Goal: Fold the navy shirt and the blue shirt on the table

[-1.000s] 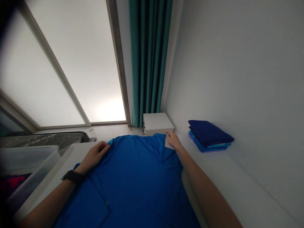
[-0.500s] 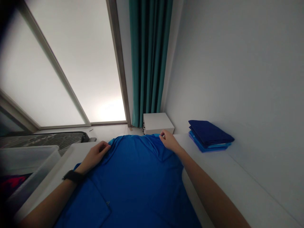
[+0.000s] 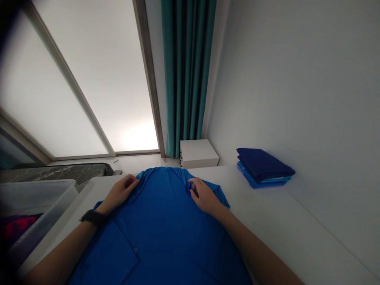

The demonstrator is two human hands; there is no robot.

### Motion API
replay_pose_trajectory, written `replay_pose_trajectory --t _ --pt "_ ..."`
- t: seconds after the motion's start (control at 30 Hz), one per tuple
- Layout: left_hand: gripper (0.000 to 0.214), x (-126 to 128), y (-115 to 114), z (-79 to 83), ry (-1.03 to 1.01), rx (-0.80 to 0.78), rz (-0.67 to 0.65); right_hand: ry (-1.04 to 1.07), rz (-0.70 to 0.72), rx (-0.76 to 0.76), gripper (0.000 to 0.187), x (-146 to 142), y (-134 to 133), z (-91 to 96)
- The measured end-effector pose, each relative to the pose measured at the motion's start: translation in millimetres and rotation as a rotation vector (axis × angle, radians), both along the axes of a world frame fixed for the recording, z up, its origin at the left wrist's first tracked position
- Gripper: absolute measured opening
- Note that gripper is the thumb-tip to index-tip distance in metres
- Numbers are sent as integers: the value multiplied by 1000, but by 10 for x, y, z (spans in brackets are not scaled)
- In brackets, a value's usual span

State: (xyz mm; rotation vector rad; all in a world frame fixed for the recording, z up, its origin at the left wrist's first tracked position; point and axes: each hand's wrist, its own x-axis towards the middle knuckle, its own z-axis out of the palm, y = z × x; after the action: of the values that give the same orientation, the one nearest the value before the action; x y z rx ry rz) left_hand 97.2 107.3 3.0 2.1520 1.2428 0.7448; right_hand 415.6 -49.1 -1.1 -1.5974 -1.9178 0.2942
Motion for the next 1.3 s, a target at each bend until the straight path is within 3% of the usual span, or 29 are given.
replay_pose_trajectory --t 0.1,0.3,0.43,0.67,0.87,1.13,1.3 --pt "40 -4 12 -9 9 -6 -2 13 3 9 23 13 -2 -8" --pt "39 -14 32 -41 39 21 -22 -148 120 -39 32 -33 -34 54" --pt "36 -14 42 -55 51 40 -26 -173 129 -52 20 -15 -9 34" --pt "33 -24 69 -110 65 57 -37 -73 27 54 11 -16 15 -23" --pt "31 -9 -4 -51 17 50 -18 204 -72 -30 10 -22 4 73" --pt "28 9 -36 -19 6 82 -9 26 -118 -1 12 160 72 82" --pt "29 19 -48 4 64 106 -37 34 -138 10 9 299 89 112"
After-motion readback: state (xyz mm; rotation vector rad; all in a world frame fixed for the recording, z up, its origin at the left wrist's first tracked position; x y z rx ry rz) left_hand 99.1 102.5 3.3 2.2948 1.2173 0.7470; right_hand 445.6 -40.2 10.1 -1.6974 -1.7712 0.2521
